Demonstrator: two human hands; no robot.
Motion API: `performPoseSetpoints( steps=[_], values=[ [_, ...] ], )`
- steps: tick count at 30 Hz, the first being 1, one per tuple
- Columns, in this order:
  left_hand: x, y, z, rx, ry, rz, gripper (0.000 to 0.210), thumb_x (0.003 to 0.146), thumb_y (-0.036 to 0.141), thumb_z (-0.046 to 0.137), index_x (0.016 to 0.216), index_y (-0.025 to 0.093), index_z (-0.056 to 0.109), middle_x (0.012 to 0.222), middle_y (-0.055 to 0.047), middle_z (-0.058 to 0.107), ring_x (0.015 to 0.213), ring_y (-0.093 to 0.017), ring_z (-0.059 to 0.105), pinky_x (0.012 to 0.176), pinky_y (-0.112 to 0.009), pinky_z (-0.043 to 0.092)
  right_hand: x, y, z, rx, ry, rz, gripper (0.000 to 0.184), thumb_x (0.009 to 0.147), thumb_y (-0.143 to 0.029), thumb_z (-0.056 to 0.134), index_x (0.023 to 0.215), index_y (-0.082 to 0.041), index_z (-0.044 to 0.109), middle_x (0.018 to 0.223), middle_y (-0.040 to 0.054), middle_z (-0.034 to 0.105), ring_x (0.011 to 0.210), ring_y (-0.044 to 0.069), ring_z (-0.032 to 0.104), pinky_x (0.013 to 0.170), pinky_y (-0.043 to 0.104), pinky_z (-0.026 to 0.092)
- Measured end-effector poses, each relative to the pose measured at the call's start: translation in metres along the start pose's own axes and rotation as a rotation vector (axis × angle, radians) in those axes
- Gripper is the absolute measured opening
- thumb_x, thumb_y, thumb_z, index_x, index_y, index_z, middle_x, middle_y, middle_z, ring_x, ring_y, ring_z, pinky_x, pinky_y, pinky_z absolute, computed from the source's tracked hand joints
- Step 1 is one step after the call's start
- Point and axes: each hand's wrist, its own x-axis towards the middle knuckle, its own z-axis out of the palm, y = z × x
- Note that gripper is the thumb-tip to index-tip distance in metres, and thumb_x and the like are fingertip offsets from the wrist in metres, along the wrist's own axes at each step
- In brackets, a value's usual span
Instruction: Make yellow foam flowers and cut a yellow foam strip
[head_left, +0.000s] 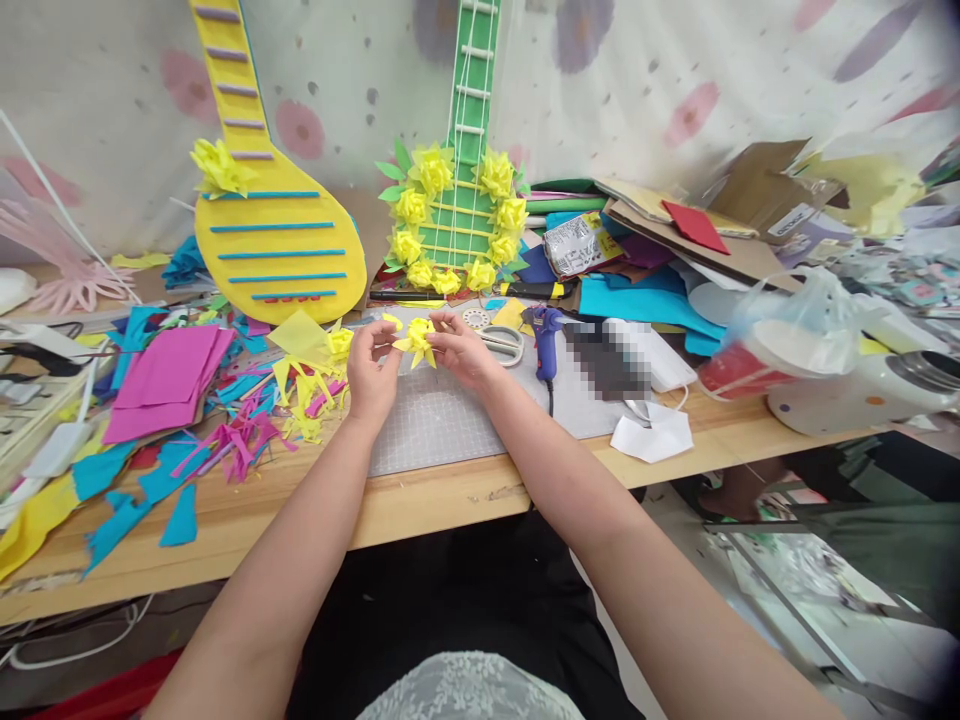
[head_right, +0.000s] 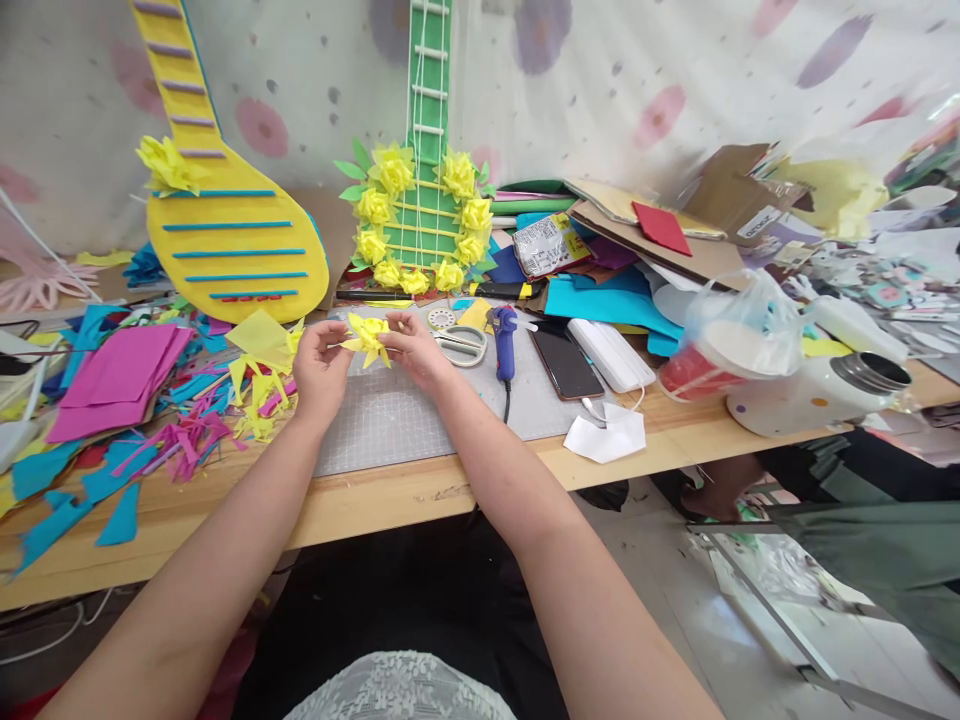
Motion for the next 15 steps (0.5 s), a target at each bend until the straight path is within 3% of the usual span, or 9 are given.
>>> performPoseSetpoints(
  steps=[3,6,10,15],
  values=[
    [0.002,0.001,0.004,-0.150,0.071,-0.231,0.033,0.061,0.015,0.070,0.090,0.020,0.055,0.085,0.000,0.059,0.072,-0.011,0.059,0.071,-0.025,0.049,0.001,-0.001,-0.002,-0.041,-0.006,-0.039,0.042,0.055,-0.015,0.070,0.091,-0.024,0.049,0.103,-0.0029,0.054,0.084,0.010,0.056,0.070,0.022,0.048],
    [0.005,0.007,0.005,-0.304,0.043,-0.418,0.035,0.059,0.018,0.072,0.090,0.018,0.055,0.073,0.001,0.059,0.065,-0.011,0.059,0.066,-0.026,0.050,0.000,-0.003,-0.002,-0.064,-0.045,-0.049,0.044,0.054,-0.017,0.071,0.092,-0.024,0.049,0.104,-0.0024,0.054,0.086,0.010,0.056,0.071,0.022,0.047],
    [0.006,0.018,0.003,-0.442,-0.049,-0.543,0.043,0.054,0.017,0.073,0.094,0.017,0.058,0.076,0.000,0.063,0.069,-0.012,0.061,0.064,-0.024,0.050,0.001,-0.005,-0.005,-0.088,-0.057,-0.074,0.048,0.053,-0.020,0.072,0.093,-0.025,0.048,0.103,-0.0020,0.054,0.086,0.011,0.055,0.070,0.023,0.047],
    [0.007,0.024,-0.002,-0.474,-0.110,-0.701,0.028,0.060,0.021,0.066,0.086,0.013,0.062,0.078,-0.005,0.065,0.071,-0.014,0.063,0.063,-0.026,0.051,0.004,-0.004,-0.010,-0.177,-0.029,-0.132,0.048,0.052,-0.023,0.072,0.093,-0.026,0.047,0.105,-0.0011,0.054,0.090,0.013,0.055,0.071,0.024,0.047]
  ],
)
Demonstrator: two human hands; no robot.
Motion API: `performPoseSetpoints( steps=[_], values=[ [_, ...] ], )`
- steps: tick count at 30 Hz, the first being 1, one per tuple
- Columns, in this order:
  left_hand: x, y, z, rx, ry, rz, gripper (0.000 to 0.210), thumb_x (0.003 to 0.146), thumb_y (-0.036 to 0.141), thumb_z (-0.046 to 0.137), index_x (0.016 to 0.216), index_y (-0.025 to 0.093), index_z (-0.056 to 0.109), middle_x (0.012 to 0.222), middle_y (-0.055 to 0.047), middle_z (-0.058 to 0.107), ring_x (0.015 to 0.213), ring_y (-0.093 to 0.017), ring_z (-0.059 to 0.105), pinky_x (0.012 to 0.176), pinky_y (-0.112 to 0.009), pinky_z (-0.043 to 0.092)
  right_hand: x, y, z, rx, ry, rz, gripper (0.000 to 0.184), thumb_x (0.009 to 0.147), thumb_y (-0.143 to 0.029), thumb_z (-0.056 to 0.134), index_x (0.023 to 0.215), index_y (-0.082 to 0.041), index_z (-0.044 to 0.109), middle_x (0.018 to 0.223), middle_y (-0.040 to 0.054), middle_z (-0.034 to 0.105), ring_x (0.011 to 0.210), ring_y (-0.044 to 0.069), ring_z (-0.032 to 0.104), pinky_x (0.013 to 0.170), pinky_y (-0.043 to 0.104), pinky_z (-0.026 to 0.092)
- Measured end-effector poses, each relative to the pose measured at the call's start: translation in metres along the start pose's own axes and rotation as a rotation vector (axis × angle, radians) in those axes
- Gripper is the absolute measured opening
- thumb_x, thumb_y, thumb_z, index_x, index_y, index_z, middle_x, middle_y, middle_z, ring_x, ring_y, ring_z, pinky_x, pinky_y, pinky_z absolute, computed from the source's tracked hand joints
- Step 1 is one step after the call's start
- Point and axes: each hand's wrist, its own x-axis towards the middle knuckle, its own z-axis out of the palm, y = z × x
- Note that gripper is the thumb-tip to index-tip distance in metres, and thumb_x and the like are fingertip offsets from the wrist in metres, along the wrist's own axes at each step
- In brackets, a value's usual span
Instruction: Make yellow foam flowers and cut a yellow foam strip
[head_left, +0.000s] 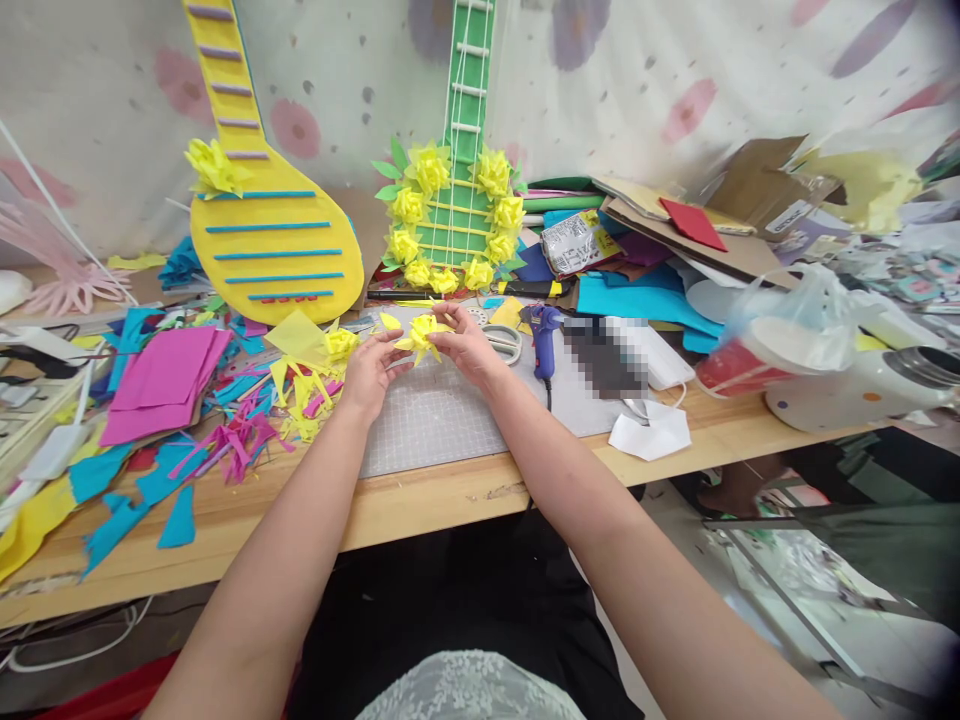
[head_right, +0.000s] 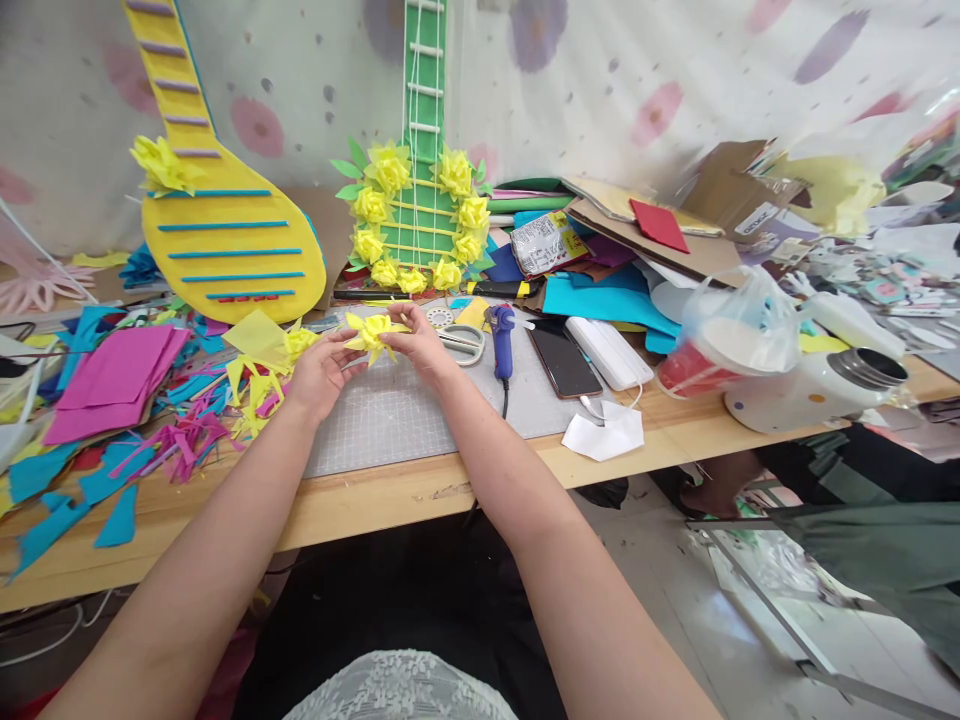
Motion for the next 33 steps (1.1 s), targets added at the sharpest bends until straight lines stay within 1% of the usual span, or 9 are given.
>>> performPoseSetpoints(
  steps=[2,4,8,12,15,22,29,31,33],
  values=[
    [0.000,0.001,-0.001,0.016,-0.004,-0.024,0.026,0.062,0.027,0.066,0.085,0.013,0.063,0.079,-0.005,0.065,0.072,-0.014,0.063,0.063,-0.026,0.051,0.001,0.001,-0.001,-0.040,0.006,-0.025,0.048,0.052,-0.024,0.072,0.094,-0.026,0.047,0.105,-0.0006,0.053,0.093,0.014,0.054,0.073,0.025,0.047],
    [0.000,0.000,-0.002,0.060,0.010,-0.011,0.028,0.061,0.030,0.071,0.083,0.014,0.064,0.079,-0.004,0.065,0.071,-0.014,0.062,0.063,-0.026,0.051,0.002,0.002,-0.002,-0.074,0.005,-0.052,0.048,0.053,-0.025,0.071,0.094,-0.025,0.047,0.104,-0.0001,0.053,0.095,0.015,0.054,0.076,0.027,0.046],
    [0.000,-0.004,-0.003,0.114,0.010,0.050,0.034,0.052,0.022,0.079,0.082,0.014,0.064,0.074,-0.002,0.065,0.070,-0.012,0.062,0.069,-0.026,0.051,0.002,0.002,-0.003,-0.114,-0.032,-0.072,0.047,0.053,-0.023,0.071,0.094,-0.025,0.048,0.101,-0.0009,0.054,0.088,0.013,0.054,0.077,0.027,0.045],
    [-0.001,-0.006,-0.002,0.074,-0.017,0.028,0.036,0.051,0.017,0.079,0.084,0.015,0.064,0.074,-0.002,0.066,0.071,-0.012,0.062,0.076,-0.030,0.051,0.002,0.003,-0.002,-0.097,-0.040,-0.037,0.045,0.055,-0.023,0.069,0.095,-0.024,0.049,0.099,-0.0022,0.053,0.079,0.011,0.053,0.072,0.025,0.045],
    [-0.002,-0.005,0.000,0.055,-0.017,-0.018,0.039,0.053,0.014,0.078,0.089,0.015,0.066,0.075,-0.003,0.066,0.072,-0.012,0.062,0.077,-0.030,0.052,0.001,0.003,-0.001,-0.041,-0.030,0.000,0.044,0.055,-0.023,0.068,0.094,-0.024,0.049,0.096,-0.0025,0.053,0.079,0.011,0.053,0.069,0.024,0.045],
    [0.000,-0.006,-0.001,0.006,-0.019,-0.029,0.037,0.056,0.010,0.076,0.091,0.014,0.066,0.080,-0.005,0.068,0.075,-0.014,0.064,0.077,-0.030,0.052,-0.003,-0.002,0.004,0.072,-0.020,0.101,0.038,0.059,-0.021,0.066,0.093,-0.023,0.049,0.083,-0.0039,0.058,0.072,0.010,0.057,0.069,0.025,0.047],
    [0.002,-0.010,-0.002,0.008,0.022,-0.034,0.032,0.056,0.008,0.072,0.083,0.015,0.057,0.074,-0.003,0.067,0.067,-0.012,0.064,0.072,-0.029,0.052,-0.004,-0.002,0.007,0.110,-0.002,0.155,0.037,0.058,-0.020,0.066,0.092,-0.022,0.049,0.079,-0.0037,0.060,0.067,0.010,0.056,0.065,0.024,0.045],
    [0.002,-0.011,0.000,-0.020,0.056,-0.041,0.032,0.057,0.006,0.069,0.081,0.017,0.051,0.070,0.000,0.065,0.064,-0.011,0.063,0.071,-0.029,0.052,-0.003,0.000,0.007,0.073,0.002,0.136,0.036,0.060,-0.024,0.067,0.091,-0.022,0.050,0.080,-0.0037,0.059,0.069,0.010,0.056,0.065,0.023,0.044],
    [0.003,-0.011,0.003,-0.066,0.090,-0.047,0.033,0.058,0.005,0.067,0.079,0.018,0.046,0.066,0.002,0.063,0.062,-0.011,0.063,0.073,-0.029,0.052,-0.002,0.002,0.007,0.003,0.035,0.071,0.031,0.064,-0.033,0.067,0.088,-0.021,0.052,0.083,-0.0029,0.059,0.074,0.009,0.056,0.068,0.023,0.044]
  ],
)
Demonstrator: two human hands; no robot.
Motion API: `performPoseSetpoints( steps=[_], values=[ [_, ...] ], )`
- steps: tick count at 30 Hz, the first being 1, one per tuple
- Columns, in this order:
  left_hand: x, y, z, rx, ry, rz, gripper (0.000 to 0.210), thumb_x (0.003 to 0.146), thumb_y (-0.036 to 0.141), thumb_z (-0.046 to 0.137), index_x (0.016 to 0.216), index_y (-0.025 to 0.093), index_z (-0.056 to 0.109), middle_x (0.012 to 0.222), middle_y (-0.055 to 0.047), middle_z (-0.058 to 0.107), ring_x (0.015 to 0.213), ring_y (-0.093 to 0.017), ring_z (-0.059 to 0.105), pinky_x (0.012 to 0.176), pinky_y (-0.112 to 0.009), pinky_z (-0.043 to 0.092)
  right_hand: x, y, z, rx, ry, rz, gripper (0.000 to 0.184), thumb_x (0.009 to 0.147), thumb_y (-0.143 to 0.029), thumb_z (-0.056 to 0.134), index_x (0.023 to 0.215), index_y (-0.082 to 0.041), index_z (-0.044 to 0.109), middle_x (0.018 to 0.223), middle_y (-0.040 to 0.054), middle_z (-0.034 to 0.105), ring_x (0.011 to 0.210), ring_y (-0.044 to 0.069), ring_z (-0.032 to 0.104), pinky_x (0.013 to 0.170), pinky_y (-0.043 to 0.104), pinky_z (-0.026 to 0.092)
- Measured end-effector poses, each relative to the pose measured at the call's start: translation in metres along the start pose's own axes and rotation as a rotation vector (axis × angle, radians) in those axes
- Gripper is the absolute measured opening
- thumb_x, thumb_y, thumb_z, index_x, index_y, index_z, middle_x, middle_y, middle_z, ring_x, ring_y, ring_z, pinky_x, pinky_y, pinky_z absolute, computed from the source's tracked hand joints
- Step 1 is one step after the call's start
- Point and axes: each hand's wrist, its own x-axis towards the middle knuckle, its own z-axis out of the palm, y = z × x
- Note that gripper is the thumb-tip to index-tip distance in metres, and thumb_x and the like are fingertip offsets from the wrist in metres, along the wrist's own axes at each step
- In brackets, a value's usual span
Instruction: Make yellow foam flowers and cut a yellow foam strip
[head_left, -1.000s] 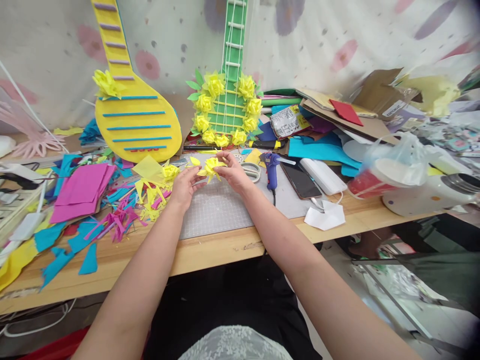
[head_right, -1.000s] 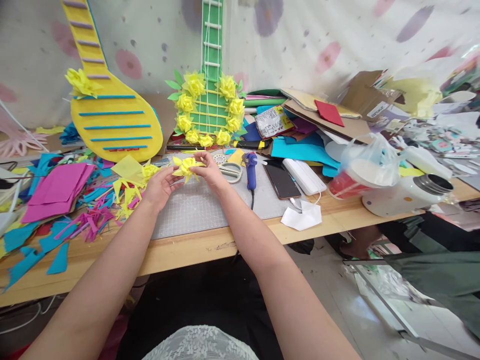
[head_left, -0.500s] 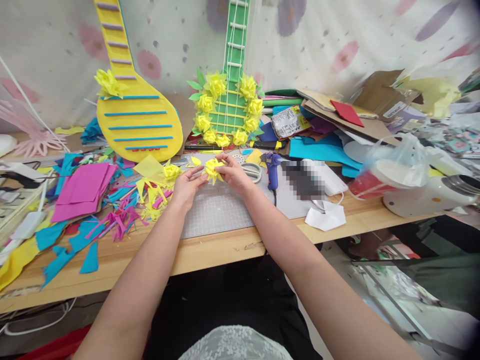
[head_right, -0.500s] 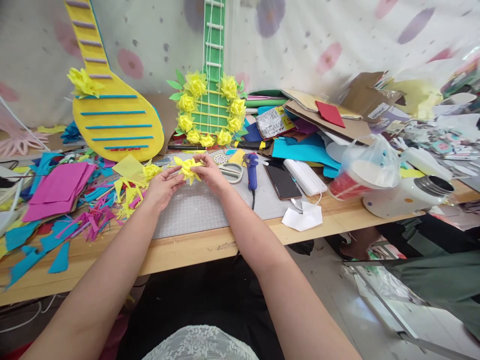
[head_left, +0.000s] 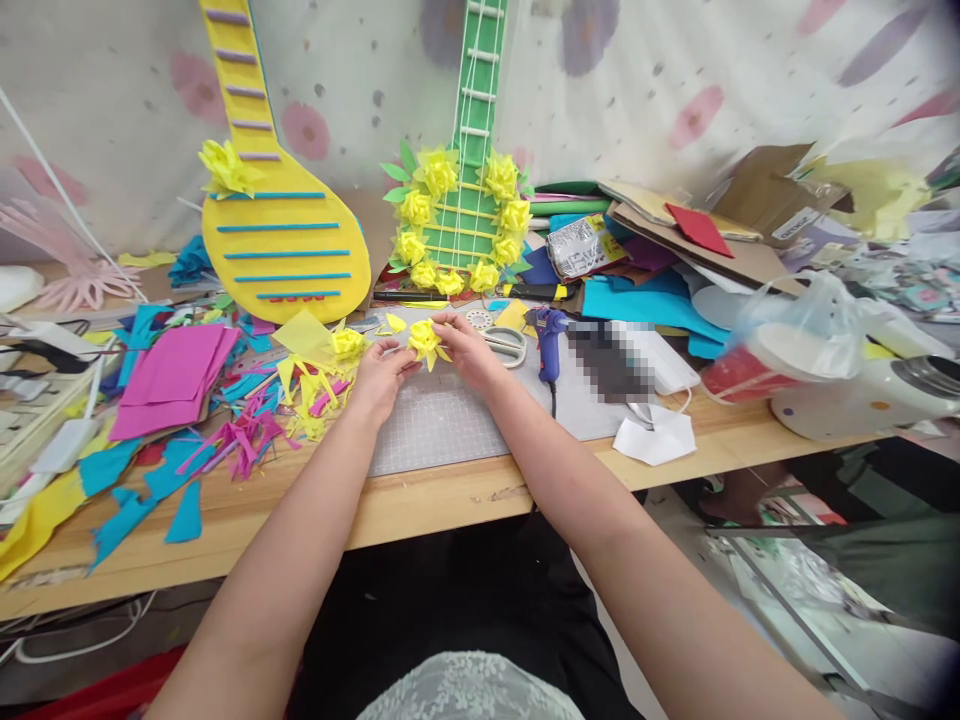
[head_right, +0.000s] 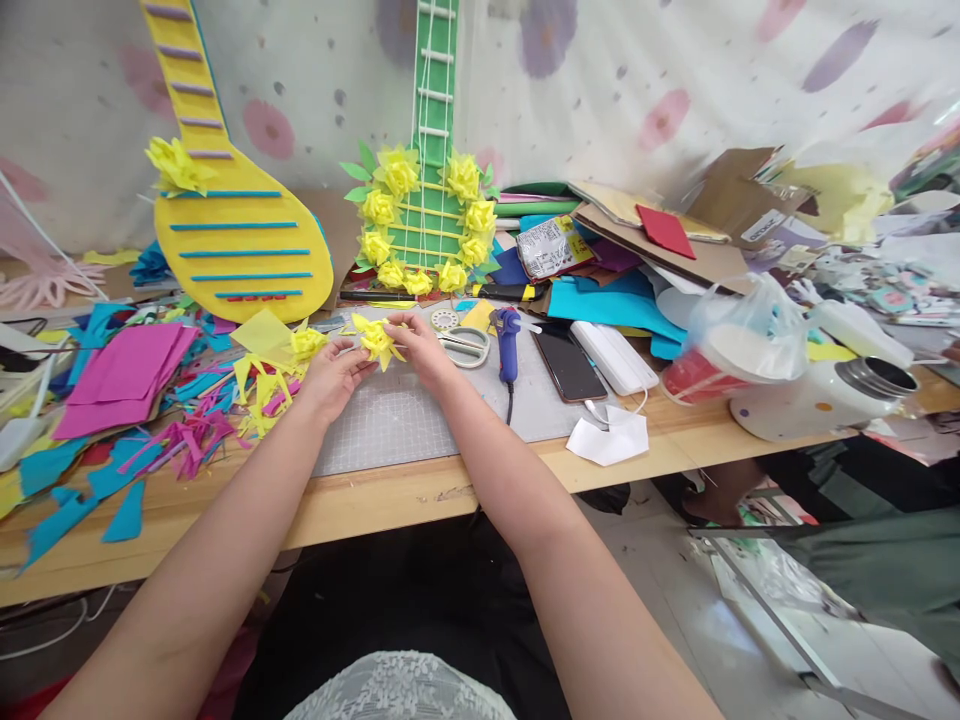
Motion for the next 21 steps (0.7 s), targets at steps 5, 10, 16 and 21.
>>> performPoseSetpoints(
  steps=[5,10,16,21],
  values=[
    [0.003,0.005,-0.002,-0.129,0.126,0.023,0.033,0.062,0.003,0.066,0.075,0.019,0.040,0.067,0.002,0.063,0.062,-0.008,0.063,0.076,-0.026,0.052,0.002,-0.002,0.000,-0.194,0.167,-0.233,0.022,0.079,-0.044,0.052,0.081,-0.022,0.051,0.087,0.0003,0.060,0.078,0.010,0.053,0.072,0.025,0.043],
    [0.005,0.010,-0.006,-0.162,0.244,0.060,0.029,0.067,0.001,0.063,0.079,0.019,0.043,0.067,0.003,0.064,0.064,-0.009,0.065,0.075,-0.026,0.053,-0.008,-0.007,0.008,-0.305,0.028,-0.315,0.017,0.083,-0.039,0.048,0.095,-0.027,0.046,0.080,-0.0017,0.061,0.061,0.010,0.047,0.062,0.026,0.040],
    [0.004,0.010,-0.005,-0.136,0.194,0.115,0.033,0.064,0.005,0.068,0.084,0.019,0.046,0.068,0.002,0.064,0.072,-0.014,0.067,0.081,-0.032,0.053,-0.017,0.002,0.015,-0.625,-0.281,-0.262,0.008,0.083,-0.030,0.048,0.088,-0.024,0.045,0.071,-0.0030,0.062,0.068,0.013,0.054,0.070,0.028,0.040],
    [0.002,0.010,-0.003,-0.131,0.121,0.120,0.033,0.063,0.000,0.063,0.086,0.018,0.048,0.071,0.001,0.066,0.072,-0.014,0.068,0.083,-0.034,0.052,-0.010,0.006,0.009,-0.814,-0.113,-0.255,0.009,0.084,-0.029,0.046,0.078,-0.022,0.048,0.067,-0.0027,0.060,0.064,0.014,0.052,0.067,0.028,0.037]
  ],
)
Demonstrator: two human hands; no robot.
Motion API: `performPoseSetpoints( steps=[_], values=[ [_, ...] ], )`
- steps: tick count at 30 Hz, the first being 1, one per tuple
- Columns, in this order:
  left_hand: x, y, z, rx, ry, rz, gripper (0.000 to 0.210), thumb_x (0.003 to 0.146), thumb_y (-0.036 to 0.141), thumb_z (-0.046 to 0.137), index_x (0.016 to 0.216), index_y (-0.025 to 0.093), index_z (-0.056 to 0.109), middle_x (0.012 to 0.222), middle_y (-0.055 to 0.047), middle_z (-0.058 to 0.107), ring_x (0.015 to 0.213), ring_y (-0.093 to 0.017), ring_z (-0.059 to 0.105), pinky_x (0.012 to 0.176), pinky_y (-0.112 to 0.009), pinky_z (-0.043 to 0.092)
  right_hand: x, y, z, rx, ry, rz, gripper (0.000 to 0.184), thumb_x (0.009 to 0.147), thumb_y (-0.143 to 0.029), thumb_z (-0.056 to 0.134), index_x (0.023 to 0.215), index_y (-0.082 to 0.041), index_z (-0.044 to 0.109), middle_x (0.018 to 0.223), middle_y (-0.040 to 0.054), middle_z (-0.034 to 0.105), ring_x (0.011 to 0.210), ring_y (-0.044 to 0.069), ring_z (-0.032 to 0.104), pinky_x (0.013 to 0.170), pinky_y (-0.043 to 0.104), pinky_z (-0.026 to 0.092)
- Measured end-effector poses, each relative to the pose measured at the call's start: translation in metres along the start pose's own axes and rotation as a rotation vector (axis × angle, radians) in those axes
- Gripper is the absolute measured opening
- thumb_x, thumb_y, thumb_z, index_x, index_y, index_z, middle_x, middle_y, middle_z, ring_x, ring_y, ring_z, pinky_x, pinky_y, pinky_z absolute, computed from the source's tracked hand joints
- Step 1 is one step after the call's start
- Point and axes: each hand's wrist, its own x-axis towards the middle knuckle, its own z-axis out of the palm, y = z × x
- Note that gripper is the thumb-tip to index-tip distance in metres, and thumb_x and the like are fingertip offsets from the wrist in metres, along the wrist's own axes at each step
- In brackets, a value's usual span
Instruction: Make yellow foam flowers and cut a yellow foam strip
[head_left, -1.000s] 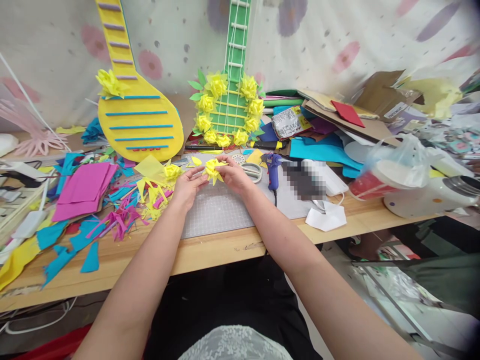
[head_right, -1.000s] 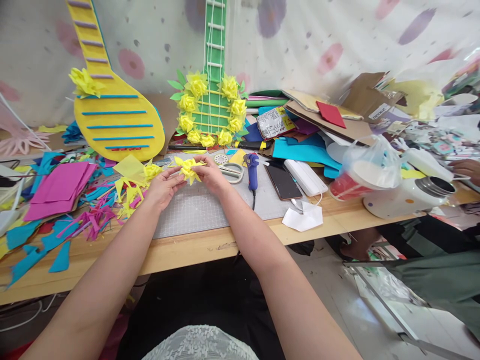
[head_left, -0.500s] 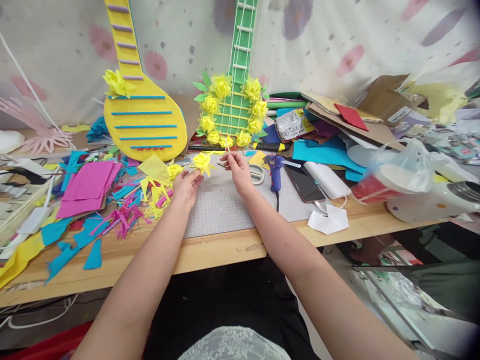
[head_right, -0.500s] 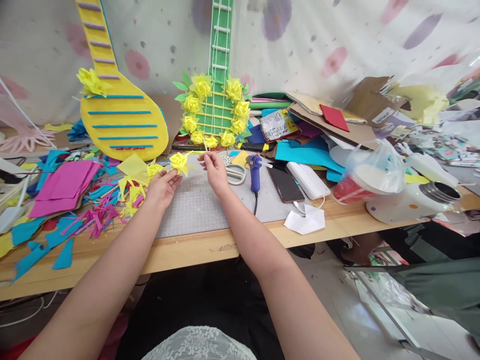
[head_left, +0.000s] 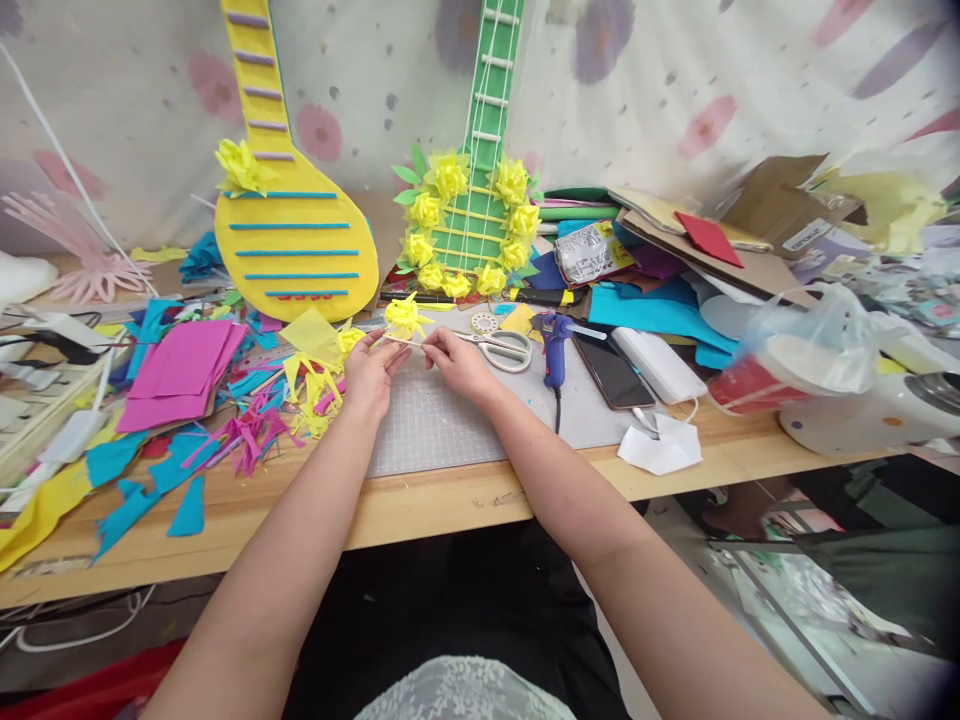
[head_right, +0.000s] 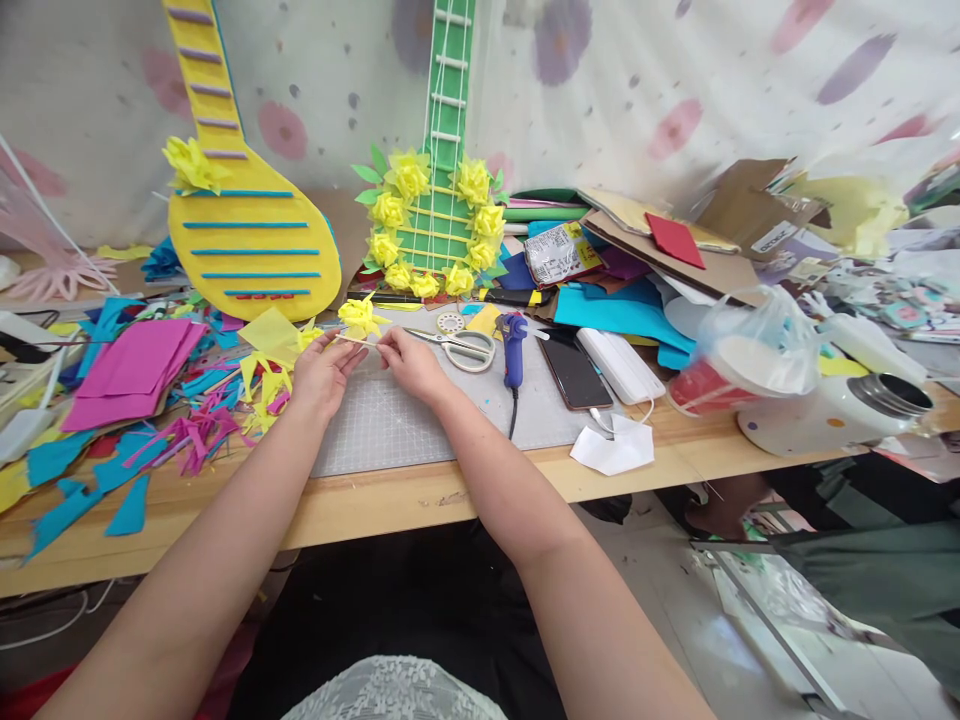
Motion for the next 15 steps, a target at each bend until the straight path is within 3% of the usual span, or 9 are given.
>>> performPoseSetpoints(
  steps=[6,15],
  values=[
    [0.0002,-0.0022,-0.0005,0.012,-0.073,0.034,0.037,0.060,-0.003,0.063,0.087,0.019,0.049,0.068,0.004,0.063,0.072,-0.011,0.067,0.081,-0.030,0.054,0.0019,0.0024,-0.0016,-0.014,0.046,0.042,0.013,0.085,-0.031,0.045,0.076,-0.022,0.048,0.062,-0.0032,0.057,0.061,0.013,0.050,0.064,0.027,0.036],
    [0.0047,-0.0064,-0.0050,0.063,-0.047,0.079,0.038,0.062,0.007,0.070,0.091,0.018,0.049,0.075,0.000,0.065,0.077,-0.013,0.067,0.084,-0.033,0.051,0.0011,-0.0003,-0.0023,0.058,-0.013,0.038,0.017,0.083,-0.032,0.047,0.071,-0.021,0.048,0.057,-0.0046,0.053,0.056,0.011,0.046,0.061,0.025,0.035]
  ],
)
